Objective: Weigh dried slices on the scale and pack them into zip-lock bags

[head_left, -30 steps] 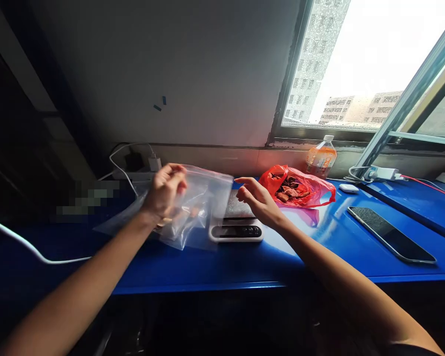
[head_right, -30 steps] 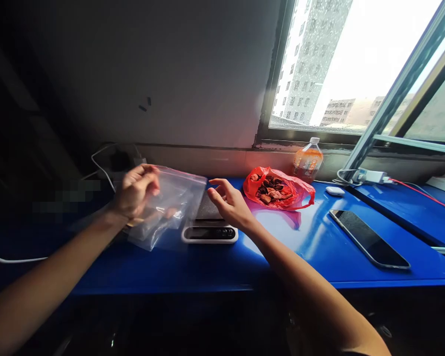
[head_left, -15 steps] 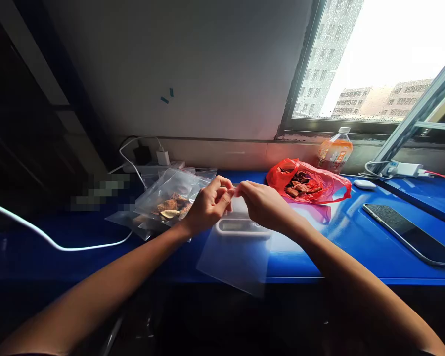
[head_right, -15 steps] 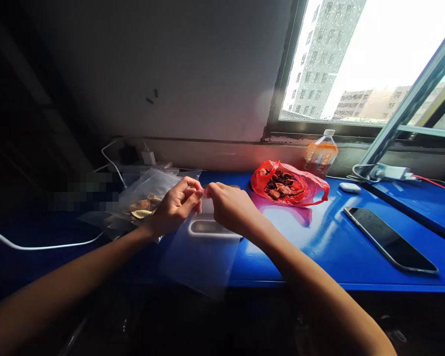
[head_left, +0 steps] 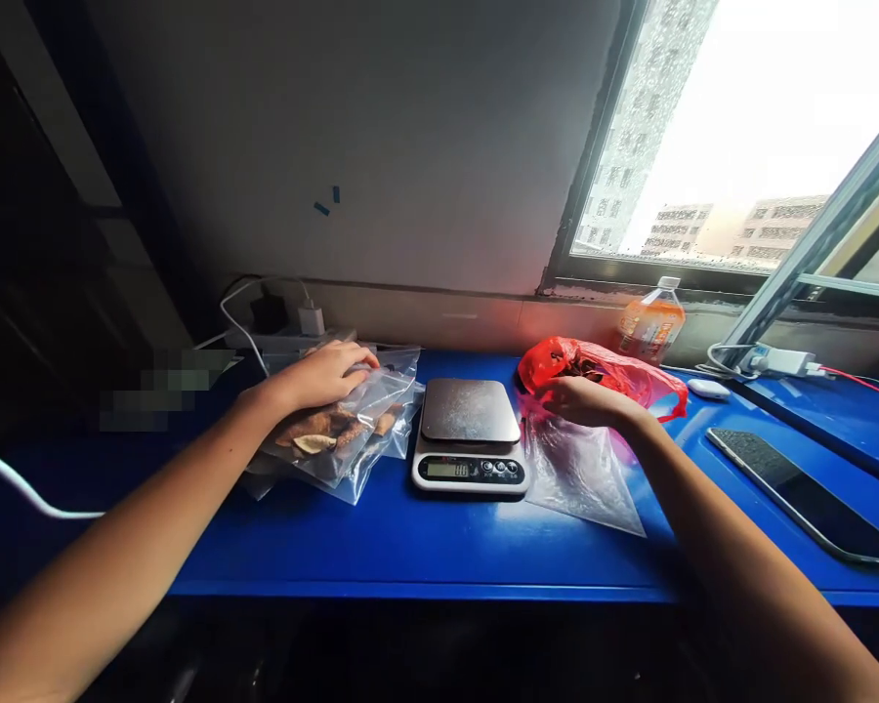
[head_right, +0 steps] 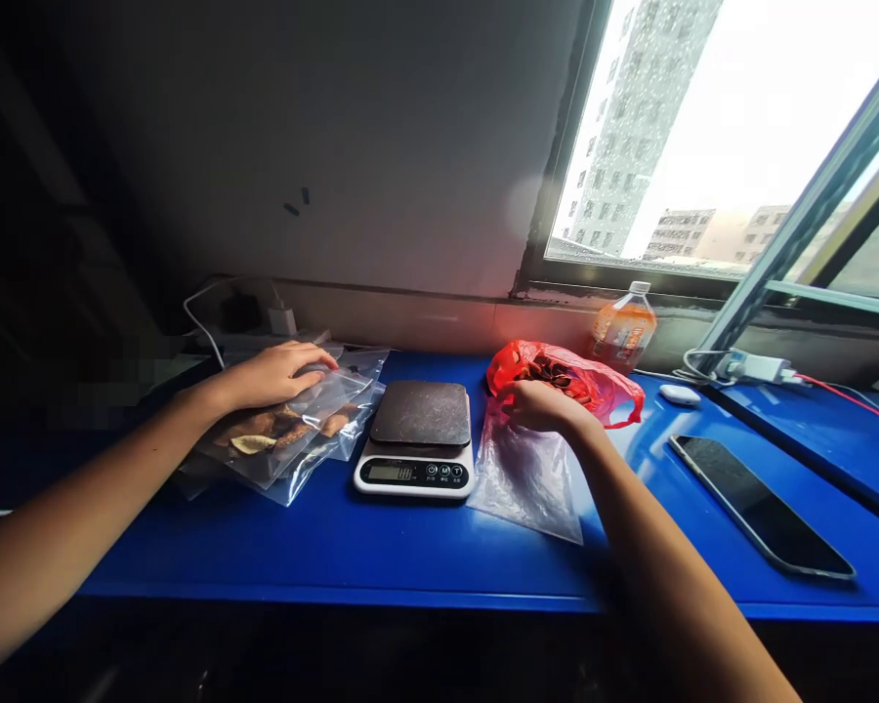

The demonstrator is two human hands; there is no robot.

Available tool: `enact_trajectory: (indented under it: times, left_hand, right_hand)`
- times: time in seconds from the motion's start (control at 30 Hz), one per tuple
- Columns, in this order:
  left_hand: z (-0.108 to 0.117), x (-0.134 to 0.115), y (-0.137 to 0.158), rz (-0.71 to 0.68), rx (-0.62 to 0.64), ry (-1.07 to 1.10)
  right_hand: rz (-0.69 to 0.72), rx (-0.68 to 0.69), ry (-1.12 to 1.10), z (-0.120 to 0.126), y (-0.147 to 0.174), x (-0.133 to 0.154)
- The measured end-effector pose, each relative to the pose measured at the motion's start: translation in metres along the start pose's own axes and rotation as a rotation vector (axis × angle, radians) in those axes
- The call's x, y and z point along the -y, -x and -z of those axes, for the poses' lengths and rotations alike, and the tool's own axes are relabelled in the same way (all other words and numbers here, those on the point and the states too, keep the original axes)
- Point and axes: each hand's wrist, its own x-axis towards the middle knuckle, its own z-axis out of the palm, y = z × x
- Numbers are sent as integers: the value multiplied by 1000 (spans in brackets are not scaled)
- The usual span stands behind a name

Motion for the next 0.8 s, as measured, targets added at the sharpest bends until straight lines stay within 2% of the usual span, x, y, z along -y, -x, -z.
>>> enact_trajectory:
  times: [0.1,0.2,0.27,0.47,0.8]
  left_hand:
    - [-4,-5,7,-13,-85,-24]
    - [-2,-9,9,-25,-155,-55]
    - [-2,-10,10,-29,-172,-70]
    - [-10,-11,10,-112,-150,17]
    - [-22,-10,8,-176,-236,88]
  right_hand:
    - [14,-57,43,-3,-2,4]
    - [26,-240,23,0,0,13]
    - [42,-314,-32,1,1,23]
    - [123,-266,-119,-6,3,55]
    - [91,-272,-200,-13,1,53]
